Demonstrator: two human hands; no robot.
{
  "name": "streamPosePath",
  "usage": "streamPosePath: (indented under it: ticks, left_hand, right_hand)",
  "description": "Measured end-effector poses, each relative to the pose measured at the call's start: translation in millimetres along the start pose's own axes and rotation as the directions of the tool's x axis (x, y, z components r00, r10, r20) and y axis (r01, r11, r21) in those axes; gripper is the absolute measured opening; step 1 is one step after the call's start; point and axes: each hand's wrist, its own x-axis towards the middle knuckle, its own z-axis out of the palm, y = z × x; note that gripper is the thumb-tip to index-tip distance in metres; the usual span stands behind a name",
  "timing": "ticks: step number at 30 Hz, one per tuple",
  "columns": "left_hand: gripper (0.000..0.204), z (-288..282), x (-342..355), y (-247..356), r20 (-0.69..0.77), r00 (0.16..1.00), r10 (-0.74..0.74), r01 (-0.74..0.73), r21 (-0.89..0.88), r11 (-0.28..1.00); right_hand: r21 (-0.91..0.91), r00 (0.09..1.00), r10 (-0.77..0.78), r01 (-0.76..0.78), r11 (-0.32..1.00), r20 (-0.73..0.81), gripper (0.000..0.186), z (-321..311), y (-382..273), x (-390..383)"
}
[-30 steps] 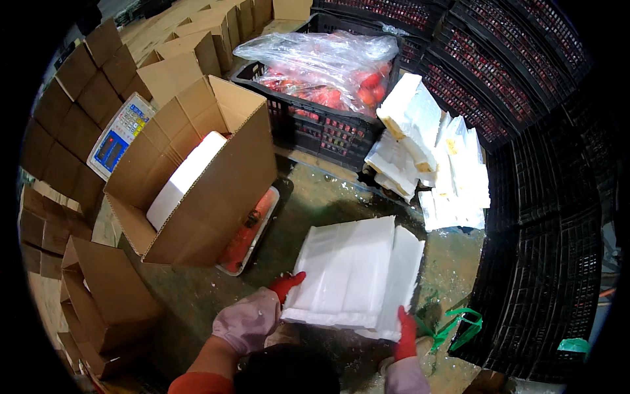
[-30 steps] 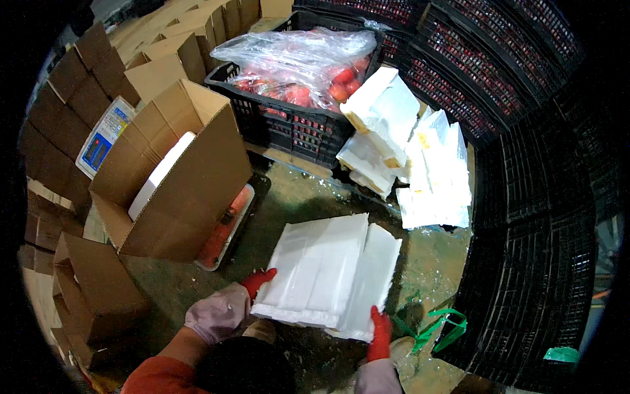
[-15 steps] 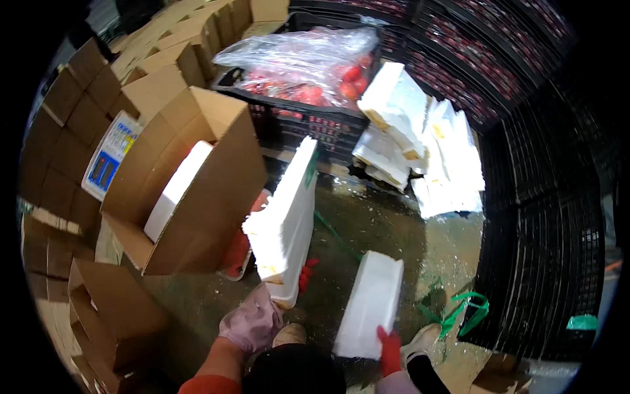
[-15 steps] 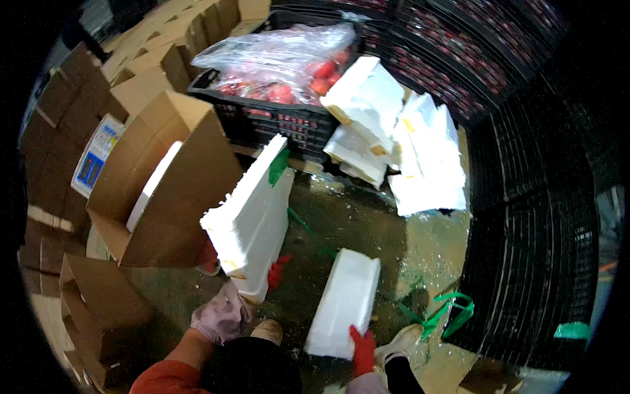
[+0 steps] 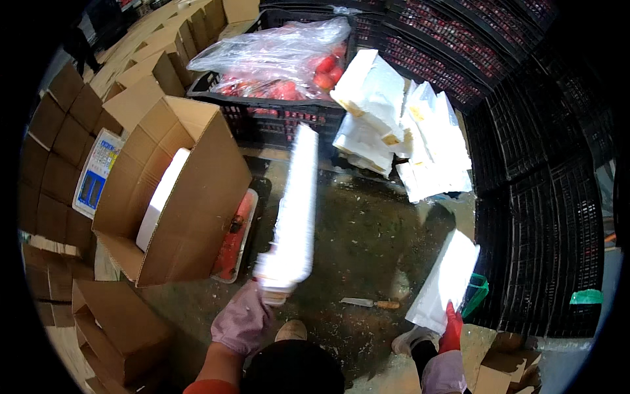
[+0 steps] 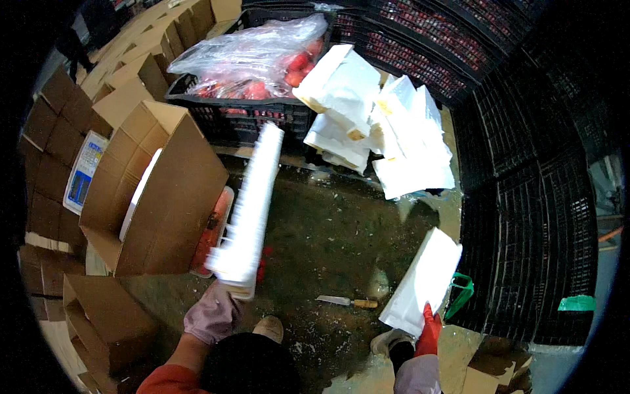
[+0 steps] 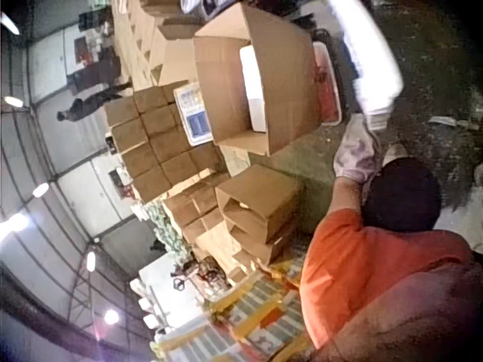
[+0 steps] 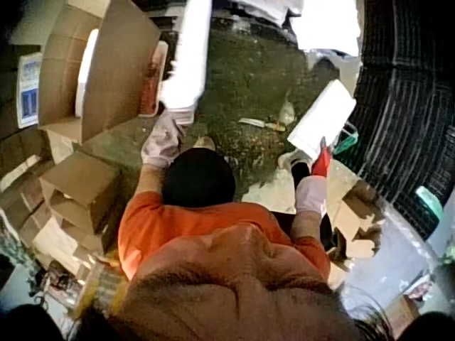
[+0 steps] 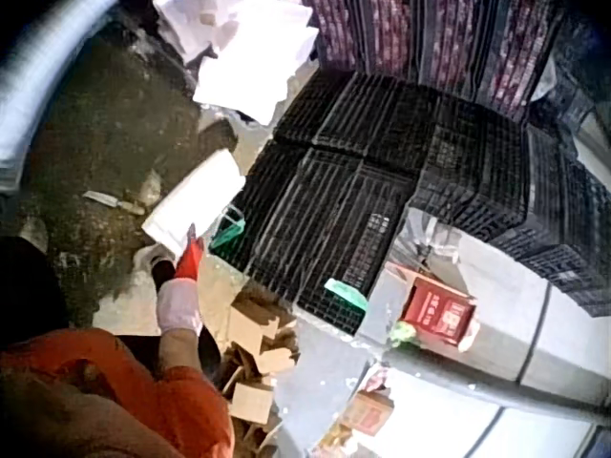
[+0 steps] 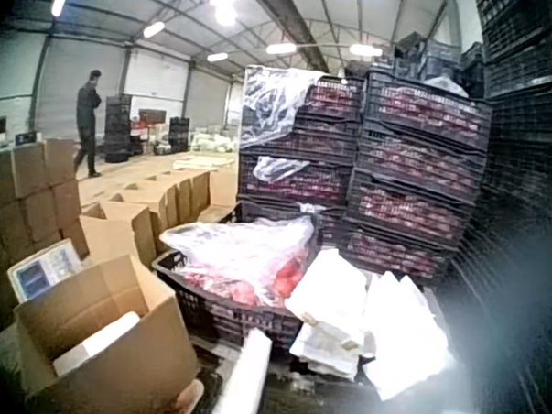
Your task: The person trims and separates pieces of white foam padding using a knife and organizes them into stacks within a warehouse environment.
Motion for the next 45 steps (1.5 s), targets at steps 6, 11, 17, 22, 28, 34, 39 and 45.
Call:
streamPosePath:
  ticks: [6, 11, 17, 22, 28, 34, 39, 45]
  left_hand:
    - [0.110, -31, 48, -29, -0.587, 0.628, 0.511, 0.428, 0.809, 0.404]
    - [0.103, -45, 52, -19, -0.381, 0.602, 0.702, 0.528, 0.849, 0.008]
    - [0.069, 151, 28, -8, 0.363, 0.756, 0.545, -0.117, 0.894, -0.433]
    - [0.099, 273, 34, -28, 0.639, 0.693, 0.335, -0.569, 0.769, -0.290]
    - [0.017, 285, 40, -17, 0.499, 0.789, 0.359, -0.356, 0.847, -0.394]
    - [0.014, 246, 64, -56, 0.365, 0.929, 0.062, -0.190, 0.613, -0.767]
    - [0.019, 206, 69, -73, 0.303, 0.878, -0.371, -0.461, 0.323, -0.826]
    - [0.023, 177, 57, -29, 0.160, 0.982, -0.096, -0.170, 0.554, -0.815]
  right_hand:
    - [0.564, 0.847, -0.161, -0.184, 0.805, 0.506, 0.052, -43, -11, 30]
    - [0.547, 0.684, -0.218, -0.308, 0.779, 0.696, 0.073, -43, -35, 17]
    - [0.457, 0.401, -0.297, -0.397, 0.796, 0.867, 0.061, -41, -81, -45]
    - [0.334, 0.297, -0.197, -0.535, 0.776, 0.934, 0.059, -39, -81, -76]
    - [0.182, 0.220, -0.113, -0.326, 0.927, 0.969, 0.080, -22, -117, -147]
    - [0.295, 0.253, -0.181, -0.920, 0.258, 0.950, 0.072, 26, -95, -163]
    - [-0.139, 0.095, -0.765, -0.962, -0.235, 0.637, 0.050, -5, -128, -73]
    - [0.341, 0.227, -0.665, -0.939, 0.044, 0.712, 0.051, -51, -144, -43]
